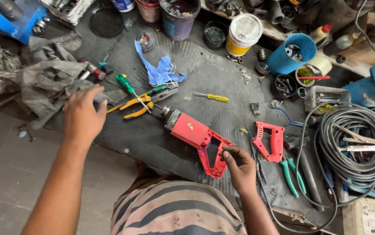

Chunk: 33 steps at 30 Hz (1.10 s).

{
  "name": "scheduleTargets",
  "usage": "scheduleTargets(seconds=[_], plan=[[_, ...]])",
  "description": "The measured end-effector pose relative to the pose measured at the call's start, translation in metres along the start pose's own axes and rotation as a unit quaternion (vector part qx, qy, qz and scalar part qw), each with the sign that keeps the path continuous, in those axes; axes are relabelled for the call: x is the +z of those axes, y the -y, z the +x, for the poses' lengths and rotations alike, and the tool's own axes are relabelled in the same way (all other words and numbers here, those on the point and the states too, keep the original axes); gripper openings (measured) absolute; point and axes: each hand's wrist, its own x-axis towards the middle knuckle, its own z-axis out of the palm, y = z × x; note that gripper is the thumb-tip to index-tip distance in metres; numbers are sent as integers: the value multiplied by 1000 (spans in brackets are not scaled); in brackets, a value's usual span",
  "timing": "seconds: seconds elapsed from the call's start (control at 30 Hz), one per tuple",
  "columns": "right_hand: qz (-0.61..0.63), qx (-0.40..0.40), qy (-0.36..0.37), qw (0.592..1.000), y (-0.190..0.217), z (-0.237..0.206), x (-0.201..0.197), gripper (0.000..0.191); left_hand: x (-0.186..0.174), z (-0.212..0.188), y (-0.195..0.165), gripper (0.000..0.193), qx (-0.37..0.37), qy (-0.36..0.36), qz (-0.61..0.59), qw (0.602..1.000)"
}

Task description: The person disassembles a red electric drill on a cluttered workbench. They separate the drill's housing halves by hand, unscrew fasteners using a screwdriver, pull out internal wiring and switch components, and set the housing parts aside on the bench.

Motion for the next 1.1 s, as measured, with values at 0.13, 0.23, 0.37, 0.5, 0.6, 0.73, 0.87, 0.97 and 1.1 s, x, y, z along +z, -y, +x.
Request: scheduleTargets(seconds=[0.13, 0.23, 0.37, 0.5, 0.6, 0.73, 0.87, 0.97, 1.1], plan=[[8, 3, -20, 1000, 20, -5, 28, 22, 8, 53, 33, 44, 52, -3, 69, 996], [-25, 5, -37, 999, 37, -13, 39, 19, 25, 91, 40, 52, 89, 30, 167, 982], [-154, -19, -51, 987, 49, -40, 48, 16, 48, 105, 57, 32, 113, 65, 215, 968], [-211, 19, -55, 976, 46, -77, 59, 16, 71, 100, 73, 27, 81, 74, 5, 994], [-217, 75, -80, 970, 43, -105, 66, 17, 82, 78, 67, 31, -59, 105, -236, 964], [-207, 118, -125, 963, 45, -132, 74, 16, 70, 39, 20, 45, -74, 123, -586, 797], [-200, 98, -110, 969, 50, -135, 76, 16, 74, 6, -60, 53, -254, 300, -802, 450], [-170, 83, -87, 978, 56, -134, 71, 19, 85, -26, -110, 44, -278, 383, -806, 354], [-66, 53, -113, 990, 63, -124, 63, 33, 87, -62, -145, 40, -244, 474, -781, 324]])
